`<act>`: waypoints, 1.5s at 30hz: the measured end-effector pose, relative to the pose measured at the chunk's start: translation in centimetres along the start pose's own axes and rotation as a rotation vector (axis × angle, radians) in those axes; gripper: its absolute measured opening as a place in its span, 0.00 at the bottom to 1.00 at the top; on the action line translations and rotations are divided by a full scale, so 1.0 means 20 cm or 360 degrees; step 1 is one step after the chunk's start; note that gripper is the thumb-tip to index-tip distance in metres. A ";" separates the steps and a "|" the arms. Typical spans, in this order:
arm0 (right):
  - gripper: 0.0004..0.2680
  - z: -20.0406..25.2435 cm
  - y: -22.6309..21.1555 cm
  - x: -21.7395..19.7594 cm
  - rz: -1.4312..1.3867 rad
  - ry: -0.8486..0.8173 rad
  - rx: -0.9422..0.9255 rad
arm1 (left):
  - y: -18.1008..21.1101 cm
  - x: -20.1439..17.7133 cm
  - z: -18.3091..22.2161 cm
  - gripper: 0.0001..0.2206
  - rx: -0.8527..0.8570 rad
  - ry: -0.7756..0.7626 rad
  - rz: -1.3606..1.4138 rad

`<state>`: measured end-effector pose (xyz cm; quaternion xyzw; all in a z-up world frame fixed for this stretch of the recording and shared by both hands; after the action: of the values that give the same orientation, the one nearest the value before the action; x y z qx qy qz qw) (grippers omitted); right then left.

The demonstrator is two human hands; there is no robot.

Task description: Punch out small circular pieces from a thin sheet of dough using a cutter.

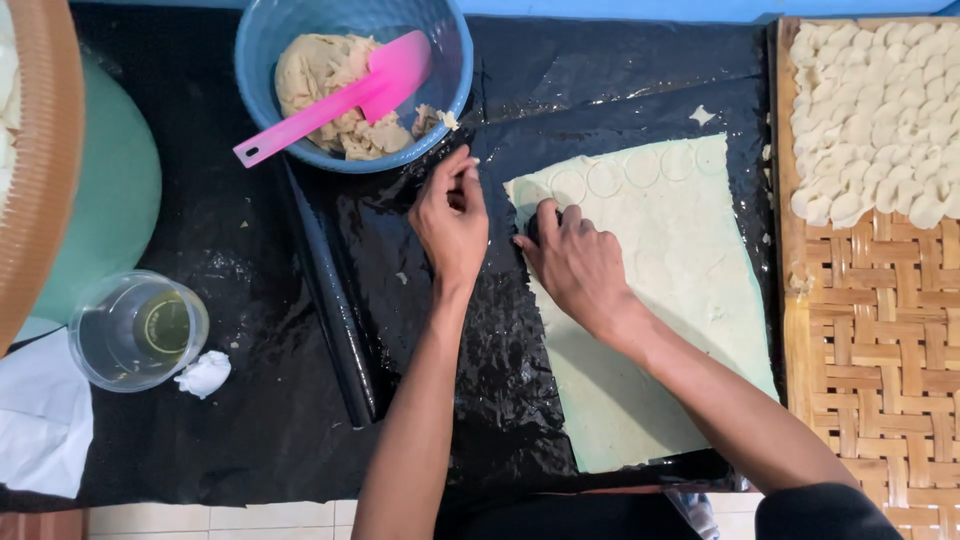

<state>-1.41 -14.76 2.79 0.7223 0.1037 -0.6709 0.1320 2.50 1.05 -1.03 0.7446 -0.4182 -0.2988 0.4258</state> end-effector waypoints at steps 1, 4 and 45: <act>0.17 0.00 0.00 0.00 0.0001 0.0002 -0.0005 | -0.01 0.00 0.00 0.12 0.0001 0.0006 -0.0001; 0.17 -0.01 0.00 -0.01 -0.0007 -0.0036 0.0012 | -0.04 0.01 0.02 0.06 -0.0060 0.0077 -0.0017; 0.17 0.08 0.23 -0.15 -0.0287 -0.0080 0.0120 | 0.04 0.01 0.00 0.04 -0.0255 0.0152 -0.0140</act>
<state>-1.58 -19.54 5.82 0.6974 0.1395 -0.7014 0.0463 2.27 0.68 -0.40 0.7392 -0.3392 -0.3138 0.4900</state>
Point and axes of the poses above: each hand's wrist, its own z-axis away from the middle knuckle, its own x-axis out of the palm, y = z × x, the point moved 1 cm from there along -z, towards the middle knuckle, and after that the axes turned 6 degrees about z, right-handed, at the moved point
